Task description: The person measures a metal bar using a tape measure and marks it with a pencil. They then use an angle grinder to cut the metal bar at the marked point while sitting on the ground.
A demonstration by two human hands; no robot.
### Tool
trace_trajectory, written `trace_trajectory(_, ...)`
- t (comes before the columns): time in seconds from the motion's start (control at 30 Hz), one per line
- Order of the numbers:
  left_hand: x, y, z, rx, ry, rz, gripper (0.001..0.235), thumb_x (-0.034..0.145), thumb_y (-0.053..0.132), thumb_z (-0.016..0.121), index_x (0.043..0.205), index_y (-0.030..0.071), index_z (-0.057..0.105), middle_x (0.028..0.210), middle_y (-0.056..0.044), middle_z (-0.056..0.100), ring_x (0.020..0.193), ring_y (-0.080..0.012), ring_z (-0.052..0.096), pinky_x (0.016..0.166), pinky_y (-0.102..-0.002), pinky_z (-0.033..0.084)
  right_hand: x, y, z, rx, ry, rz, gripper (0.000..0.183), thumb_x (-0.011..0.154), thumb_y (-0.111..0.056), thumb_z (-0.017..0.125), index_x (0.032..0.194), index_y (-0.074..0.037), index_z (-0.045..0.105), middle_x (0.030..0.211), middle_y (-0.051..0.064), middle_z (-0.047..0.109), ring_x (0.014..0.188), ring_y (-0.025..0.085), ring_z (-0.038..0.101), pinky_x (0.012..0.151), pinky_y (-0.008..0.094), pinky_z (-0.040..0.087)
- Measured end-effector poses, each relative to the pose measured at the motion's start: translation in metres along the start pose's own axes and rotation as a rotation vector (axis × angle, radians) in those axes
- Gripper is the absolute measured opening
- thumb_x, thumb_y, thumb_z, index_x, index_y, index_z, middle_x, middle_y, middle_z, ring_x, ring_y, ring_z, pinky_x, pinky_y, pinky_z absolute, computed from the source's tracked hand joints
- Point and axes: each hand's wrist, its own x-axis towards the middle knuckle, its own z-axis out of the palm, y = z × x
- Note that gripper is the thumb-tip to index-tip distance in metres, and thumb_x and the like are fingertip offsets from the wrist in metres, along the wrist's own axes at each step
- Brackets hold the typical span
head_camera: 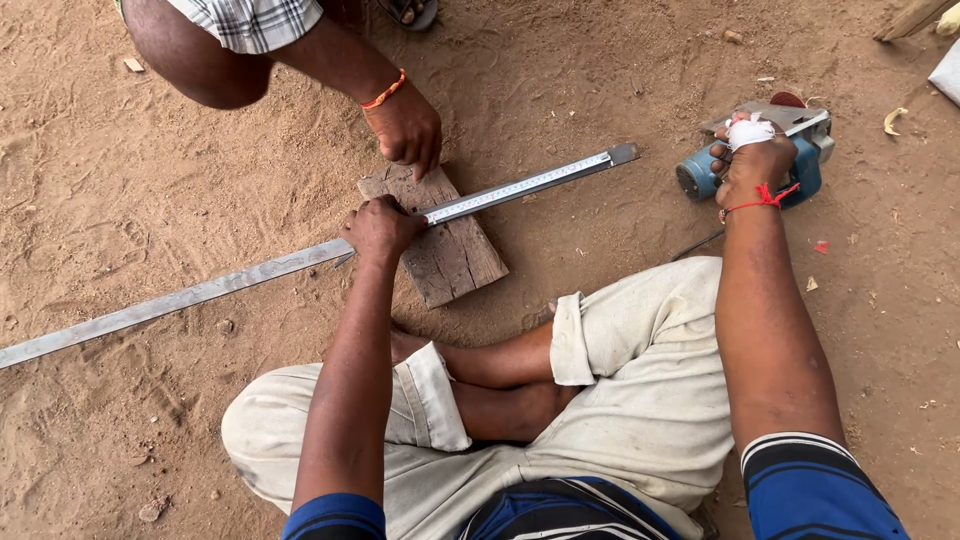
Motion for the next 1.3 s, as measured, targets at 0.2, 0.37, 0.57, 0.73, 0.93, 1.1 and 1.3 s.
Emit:
trace_trajectory(0.2,-0.002,-0.003,0.002,-0.031,0.029,0.032,0.058,0.074,0.063,0.086,0.108,0.018,0.075,0.108,-0.008,0.072,0.115,-0.0311,0.057,0.102,-0.051,0.040,-0.004,0.001,0.000,-0.037,0.019,0.021,0.012,0.093,-0.016,0.074,0.102,-0.008,0.075,0.077,0.006,0.074,0.051,0.013,0.064,0.040,0.024,0.044)
trace_trajectory(0.37,-0.005,-0.002,0.000,-0.054,0.042,0.039,0.055,0.073,0.061,0.087,0.106,0.019,0.076,0.108,-0.008,0.072,0.114,-0.0308,0.057,0.101,-0.052,0.041,-0.004,0.000,0.002,-0.093,-0.013,0.044,0.012,0.093,-0.017,0.075,0.100,-0.008,0.075,0.077,0.005,0.074,0.052,0.012,0.064,0.040,0.023,0.044)
trace_trajectory(0.57,0.000,-0.006,0.007,-0.045,0.013,0.036,0.056,0.073,0.064,0.087,0.105,0.019,0.078,0.108,-0.008,0.072,0.113,-0.0306,0.057,0.099,-0.051,0.042,0.003,0.020,-0.005,-0.323,-0.406,-0.052,0.017,0.096,-0.020,0.077,0.097,-0.005,0.070,0.078,0.006,0.072,0.054,0.011,0.063,0.041,0.022,0.041)
trace_trajectory(0.73,0.005,-0.008,0.008,-0.050,0.057,0.063,0.059,0.072,0.065,0.088,0.106,0.018,0.076,0.105,-0.010,0.071,0.106,-0.0304,0.058,0.093,-0.051,0.043,-0.001,0.035,0.002,-1.061,-0.869,-0.358,0.029,0.084,-0.023,0.082,0.110,-0.010,0.080,0.102,0.010,0.079,0.087,0.019,0.075,0.074,0.033,0.059)
trace_trajectory(0.93,0.001,-0.010,0.010,-0.048,0.079,0.076,0.054,0.072,0.064,0.088,0.102,0.020,0.078,0.105,-0.008,0.072,0.108,-0.0297,0.057,0.094,-0.050,0.043,-0.019,0.034,0.014,-1.297,-0.878,-0.328,0.055,0.076,-0.026,0.081,0.129,-0.023,0.073,0.121,0.014,0.074,0.107,0.029,0.072,0.093,0.041,0.056)
trace_trajectory(1.1,0.001,-0.012,0.012,-0.067,0.098,0.102,0.056,0.073,0.063,0.089,0.106,0.019,0.076,0.105,-0.008,0.073,0.109,-0.0304,0.058,0.093,-0.049,0.043,-0.030,0.024,0.019,-1.412,-0.951,-0.290,0.068,0.077,-0.022,0.079,0.143,-0.029,0.064,0.126,0.016,0.072,0.113,0.032,0.070,0.098,0.043,0.055)
trace_trajectory(1.3,0.002,-0.012,0.013,-0.047,0.095,0.093,0.059,0.072,0.064,0.089,0.107,0.019,0.076,0.107,-0.008,0.072,0.111,-0.0309,0.055,0.095,-0.050,0.042,-0.048,0.018,0.025,-1.614,-0.936,-0.275,0.090,0.084,-0.017,0.077,0.161,-0.037,0.036,0.125,0.022,0.071,0.115,0.036,0.069,0.102,0.046,0.054)
